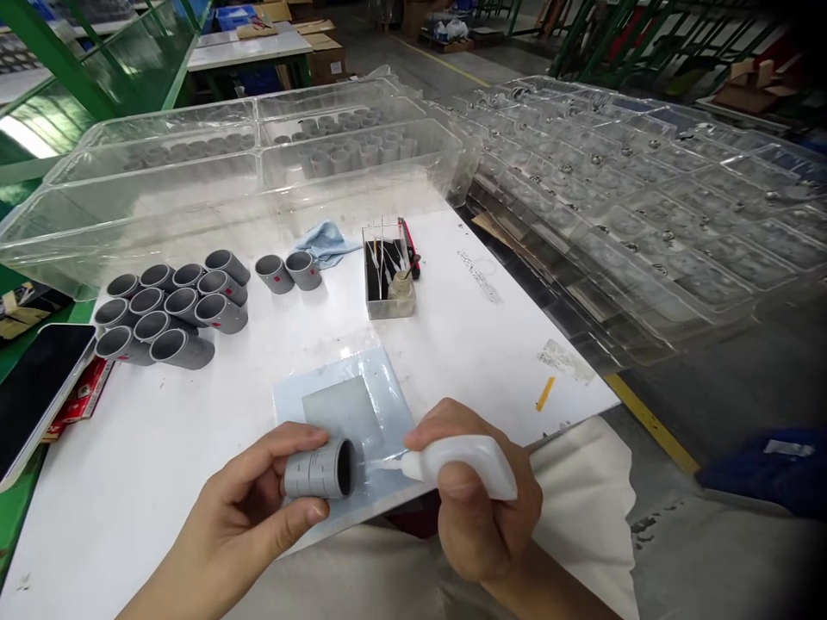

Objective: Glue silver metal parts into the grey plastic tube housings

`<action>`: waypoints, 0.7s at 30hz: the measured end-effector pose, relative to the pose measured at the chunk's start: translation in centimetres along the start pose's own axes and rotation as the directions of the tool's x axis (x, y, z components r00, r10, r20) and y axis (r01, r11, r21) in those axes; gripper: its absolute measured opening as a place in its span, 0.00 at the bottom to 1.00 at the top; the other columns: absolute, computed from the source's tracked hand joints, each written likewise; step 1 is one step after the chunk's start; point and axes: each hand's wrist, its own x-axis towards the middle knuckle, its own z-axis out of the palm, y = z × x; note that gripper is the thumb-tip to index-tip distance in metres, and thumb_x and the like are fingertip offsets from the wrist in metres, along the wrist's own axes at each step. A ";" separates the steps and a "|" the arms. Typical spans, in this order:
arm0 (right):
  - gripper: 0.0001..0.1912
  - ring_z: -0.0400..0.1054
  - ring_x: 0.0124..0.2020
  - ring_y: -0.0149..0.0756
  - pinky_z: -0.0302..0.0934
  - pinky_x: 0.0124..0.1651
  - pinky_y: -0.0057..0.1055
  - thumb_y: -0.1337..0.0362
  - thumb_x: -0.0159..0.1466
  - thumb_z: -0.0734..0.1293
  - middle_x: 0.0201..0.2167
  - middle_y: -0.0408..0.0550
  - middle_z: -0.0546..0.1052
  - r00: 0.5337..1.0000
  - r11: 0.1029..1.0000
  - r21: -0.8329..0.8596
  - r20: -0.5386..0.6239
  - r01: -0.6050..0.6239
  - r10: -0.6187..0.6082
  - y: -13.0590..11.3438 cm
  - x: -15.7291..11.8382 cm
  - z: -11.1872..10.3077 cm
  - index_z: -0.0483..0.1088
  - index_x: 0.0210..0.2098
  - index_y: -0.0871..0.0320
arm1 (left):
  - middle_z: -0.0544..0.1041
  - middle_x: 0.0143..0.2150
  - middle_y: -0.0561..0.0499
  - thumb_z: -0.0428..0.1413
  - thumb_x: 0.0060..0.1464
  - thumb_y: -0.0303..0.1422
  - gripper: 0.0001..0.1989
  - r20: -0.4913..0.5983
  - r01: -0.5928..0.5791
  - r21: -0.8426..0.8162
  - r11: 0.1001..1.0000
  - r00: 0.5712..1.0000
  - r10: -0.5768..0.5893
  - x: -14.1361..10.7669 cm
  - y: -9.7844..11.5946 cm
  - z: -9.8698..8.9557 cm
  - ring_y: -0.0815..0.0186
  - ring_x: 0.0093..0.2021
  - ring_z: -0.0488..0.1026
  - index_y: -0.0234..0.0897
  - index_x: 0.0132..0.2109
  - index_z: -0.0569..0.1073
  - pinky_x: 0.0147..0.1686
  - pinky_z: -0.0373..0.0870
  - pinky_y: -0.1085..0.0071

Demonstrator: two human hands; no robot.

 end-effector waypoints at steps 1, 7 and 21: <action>0.08 0.68 0.27 0.39 0.59 0.28 0.37 0.60 0.70 0.67 0.30 0.48 0.78 1.000 1.000 0.011 0.006 0.002 -0.002 0.0 0.2 0.1 0.77 0.41 0.55 | 0.82 0.52 0.48 0.73 0.48 0.41 0.17 0.002 -0.024 0.001 1.000 1.000 0.024 0.0 -0.1 0.0 0.60 0.42 0.78 0.51 0.47 0.86 0.35 0.76 0.73; 0.09 0.64 0.23 0.35 0.54 0.24 0.35 0.57 0.69 0.68 0.24 0.43 0.73 1.000 0.999 0.032 -0.013 -0.003 0.003 -0.3 0.5 0.6 0.78 0.39 0.55 | 0.83 0.53 0.52 0.71 0.53 0.35 0.19 0.149 -0.137 0.068 0.988 0.981 0.126 0.5 -1.2 -1.4 0.60 0.50 0.80 0.57 0.52 0.84 0.45 0.79 0.76; 0.07 0.64 0.23 0.37 0.53 0.26 0.37 0.63 0.66 0.68 0.24 0.44 0.73 0.999 0.996 0.085 0.007 0.040 -0.040 0.6 0.2 0.5 0.78 0.40 0.57 | 0.82 0.55 0.54 0.69 0.56 0.32 0.21 0.225 -0.216 0.102 0.971 0.956 0.189 0.8 -1.8 -1.9 0.62 0.54 0.80 0.60 0.55 0.81 0.49 0.79 0.77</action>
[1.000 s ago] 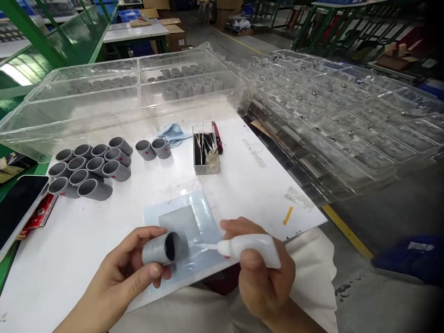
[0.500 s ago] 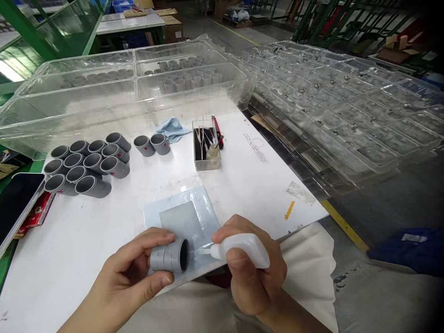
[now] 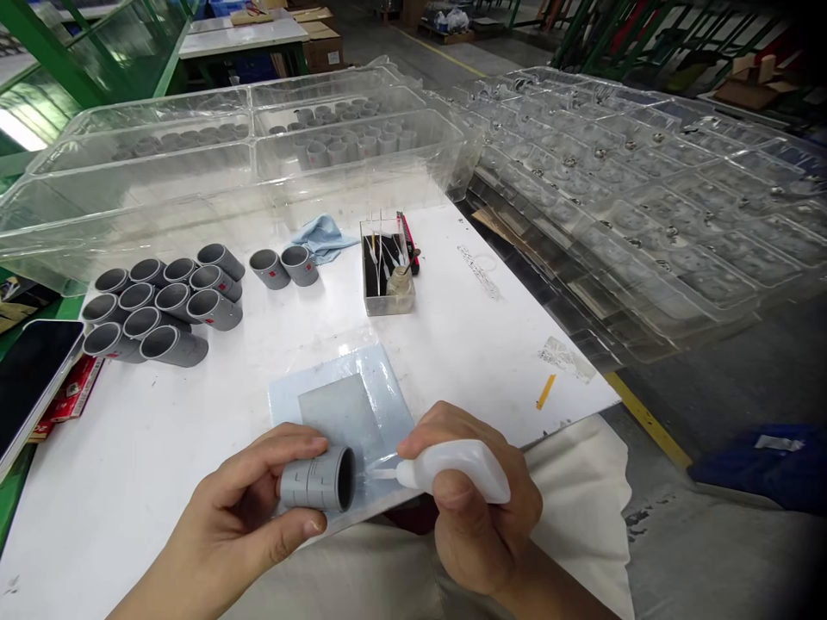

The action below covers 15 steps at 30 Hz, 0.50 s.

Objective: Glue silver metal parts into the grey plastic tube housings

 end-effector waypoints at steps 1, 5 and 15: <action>0.07 0.64 0.23 0.37 0.53 0.26 0.38 0.63 0.66 0.68 0.24 0.44 0.73 1.000 1.000 0.003 -0.005 0.009 -0.009 0.0 0.0 0.0 0.78 0.40 0.57 | 0.82 0.55 0.54 0.69 0.57 0.32 0.21 0.001 0.000 -0.001 1.000 1.000 0.000 0.0 0.0 0.0 0.62 0.54 0.80 0.60 0.55 0.81 0.50 0.79 0.77; 0.07 0.64 0.22 0.37 0.52 0.25 0.37 0.64 0.65 0.68 0.24 0.45 0.73 0.999 0.999 0.001 -0.018 0.038 -0.038 0.1 0.0 0.1 0.78 0.40 0.57 | 0.82 0.54 0.54 0.69 0.56 0.32 0.21 0.000 -0.014 -0.016 1.000 1.000 0.014 -0.1 -0.1 0.0 0.62 0.53 0.80 0.59 0.55 0.81 0.49 0.79 0.76; 0.10 0.65 0.22 0.36 0.54 0.25 0.36 0.58 0.70 0.67 0.23 0.44 0.74 0.999 0.999 -0.021 -0.022 0.038 -0.038 -0.1 0.2 0.1 0.78 0.39 0.56 | 0.83 0.53 0.54 0.69 0.57 0.32 0.21 0.014 -0.017 -0.016 1.000 1.000 0.018 0.1 0.2 0.0 0.63 0.50 0.80 0.60 0.55 0.81 0.46 0.80 0.76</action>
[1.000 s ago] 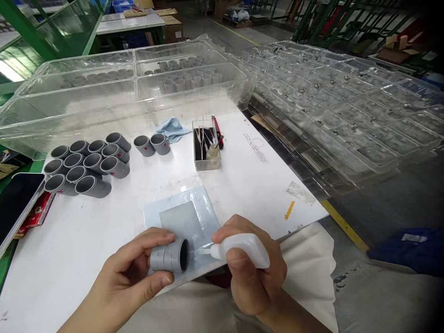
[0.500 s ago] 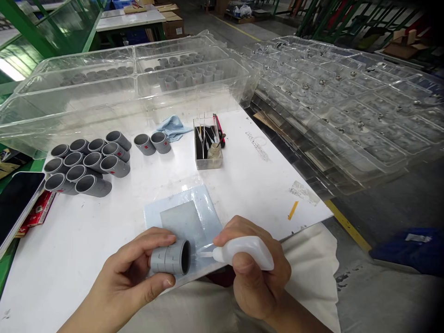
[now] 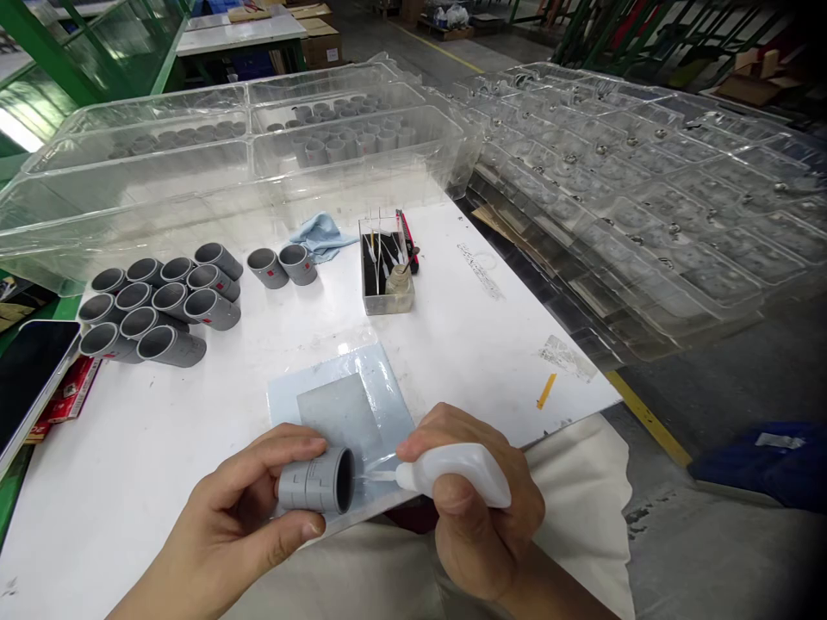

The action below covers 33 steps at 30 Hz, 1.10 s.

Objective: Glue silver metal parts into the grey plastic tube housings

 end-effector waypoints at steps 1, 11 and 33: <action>0.10 0.65 0.22 0.36 0.54 0.26 0.36 0.58 0.70 0.67 0.23 0.44 0.74 1.000 1.000 0.000 0.002 -0.005 0.005 0.0 0.0 0.0 0.78 0.39 0.56 | 0.83 0.53 0.54 0.69 0.57 0.32 0.22 0.000 0.003 -0.001 1.000 1.000 -0.003 0.0 0.0 0.0 0.63 0.50 0.80 0.60 0.55 0.81 0.45 0.80 0.76; 0.12 0.65 0.22 0.35 0.54 0.25 0.36 0.58 0.72 0.65 0.24 0.45 0.74 1.000 0.999 -0.042 -0.004 0.013 -0.014 -0.1 0.1 0.0 0.77 0.38 0.58 | 0.82 0.55 0.55 0.69 0.57 0.33 0.22 0.002 0.021 0.008 1.000 1.000 -0.021 0.0 -0.2 0.0 0.62 0.51 0.80 0.62 0.56 0.80 0.45 0.80 0.76; 0.09 0.67 0.24 0.38 0.56 0.26 0.36 0.61 0.70 0.66 0.27 0.47 0.77 0.998 0.998 -0.024 -0.014 -0.055 0.055 -0.1 -0.3 -0.2 0.79 0.40 0.55 | 0.84 0.52 0.53 0.72 0.52 0.36 0.18 -0.101 0.100 -0.043 0.994 0.989 -0.104 -0.1 0.8 0.8 0.60 0.52 0.80 0.59 0.50 0.85 0.47 0.79 0.75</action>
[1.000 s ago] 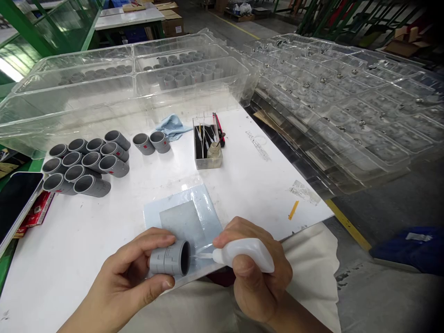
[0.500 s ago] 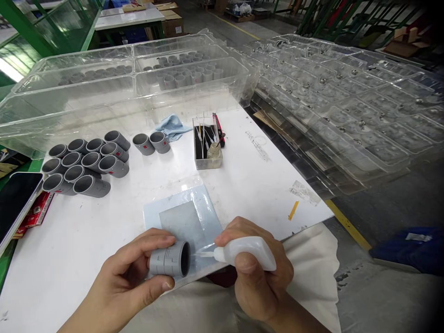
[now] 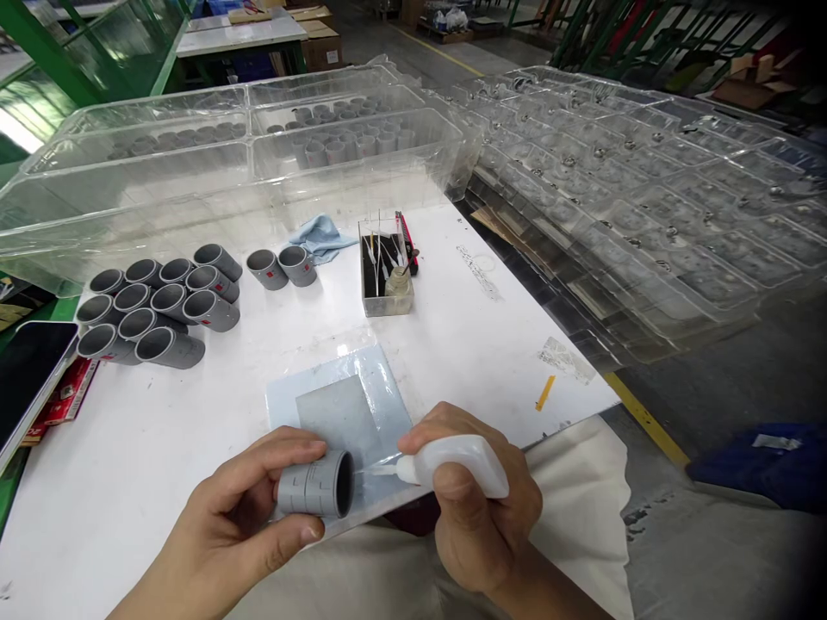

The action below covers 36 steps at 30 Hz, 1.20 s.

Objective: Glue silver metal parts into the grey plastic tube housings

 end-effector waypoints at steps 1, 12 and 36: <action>0.09 0.67 0.24 0.38 0.57 0.26 0.36 0.61 0.70 0.66 0.27 0.46 0.77 1.000 1.000 -0.006 -0.011 -0.005 0.005 0.0 0.0 0.0 0.79 0.40 0.55 | 0.84 0.52 0.53 0.72 0.51 0.36 0.17 -0.022 0.016 -0.001 1.000 1.000 -0.016 0.0 0.1 0.1 0.60 0.53 0.79 0.58 0.49 0.85 0.48 0.79 0.76; 0.08 0.72 0.30 0.41 0.61 0.29 0.37 0.62 0.69 0.68 0.30 0.48 0.78 0.995 0.999 0.033 -0.088 -0.038 0.041 0.2 -0.3 0.2 0.80 0.42 0.56 | 0.84 0.52 0.52 0.70 0.55 0.33 0.21 0.096 -0.084 0.051 0.995 0.992 0.079 0.1 -0.7 -0.9 0.60 0.50 0.80 0.60 0.54 0.83 0.46 0.79 0.74; 0.10 0.73 0.31 0.42 0.63 0.30 0.38 0.59 0.71 0.68 0.33 0.49 0.79 0.995 0.998 0.028 -0.082 -0.053 0.055 -0.3 -0.3 -0.4 0.80 0.45 0.55 | 0.81 0.53 0.51 0.70 0.56 0.36 0.07 -0.125 0.040 -0.174 0.984 0.990 -0.063 0.0 0.8 1.3 0.62 0.55 0.76 0.49 0.40 0.80 0.48 0.75 0.77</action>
